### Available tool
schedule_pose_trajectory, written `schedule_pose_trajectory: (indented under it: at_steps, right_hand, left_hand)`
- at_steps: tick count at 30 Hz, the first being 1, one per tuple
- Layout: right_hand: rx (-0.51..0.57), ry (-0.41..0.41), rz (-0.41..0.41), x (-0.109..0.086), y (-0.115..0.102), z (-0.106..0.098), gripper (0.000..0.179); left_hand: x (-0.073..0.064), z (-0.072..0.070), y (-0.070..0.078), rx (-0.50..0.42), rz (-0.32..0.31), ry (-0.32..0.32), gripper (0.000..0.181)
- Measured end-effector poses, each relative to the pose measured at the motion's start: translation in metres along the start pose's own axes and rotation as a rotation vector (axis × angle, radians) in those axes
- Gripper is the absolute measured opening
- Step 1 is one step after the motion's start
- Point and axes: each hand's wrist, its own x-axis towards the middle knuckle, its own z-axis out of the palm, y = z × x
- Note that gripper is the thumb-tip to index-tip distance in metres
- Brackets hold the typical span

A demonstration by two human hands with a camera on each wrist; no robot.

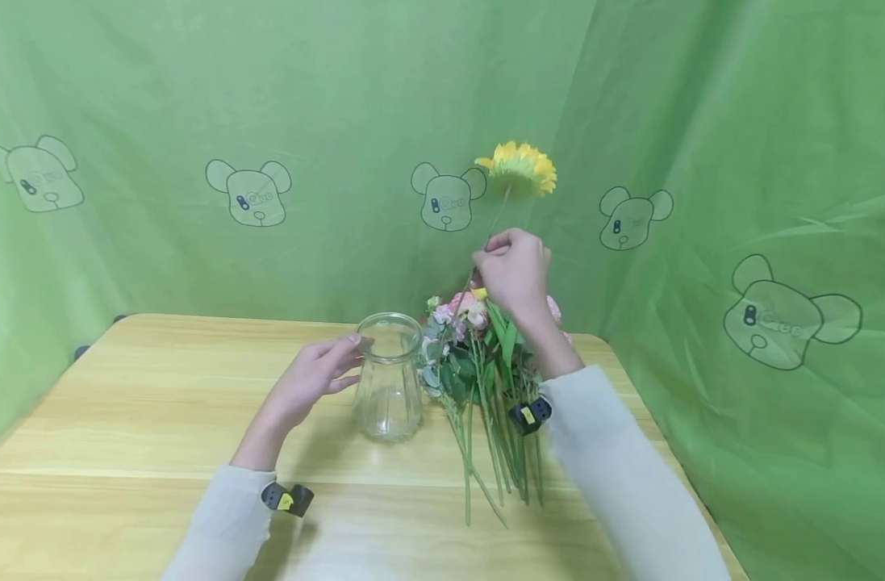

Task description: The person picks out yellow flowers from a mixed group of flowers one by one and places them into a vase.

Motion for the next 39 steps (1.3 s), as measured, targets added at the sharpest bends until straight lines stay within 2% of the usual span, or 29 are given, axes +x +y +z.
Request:
schedule_pose_trajectory:
  at_steps: [8, 21, 26, 35, 39]
  right_hand:
    - [0.013, 0.028, -0.016, 0.009, -0.024, -0.003, 0.027]
    - [0.088, 0.021, -0.010, 0.013, -0.043, -0.005, 0.027]
    - [0.081, -0.014, 0.014, 0.010, -0.035, 0.001, 0.028]
    - [0.030, -0.068, -0.011, 0.006, -0.011, 0.021, 0.026]
    - [-0.012, -0.095, -0.014, 0.004, -0.002, 0.031, 0.034]
  left_hand:
    - [0.002, -0.001, 0.000, -0.002, 0.001, -0.001, 0.054]
    - [0.002, 0.001, 0.000, -0.014, 0.004, -0.019, 0.055]
    - [0.002, 0.000, 0.000, -0.016, 0.006, -0.020, 0.054]
    - [0.002, -0.001, -0.001, -0.014, 0.005, -0.020, 0.057]
    - [0.002, -0.001, -0.001, -0.019, 0.001, -0.020, 0.057]
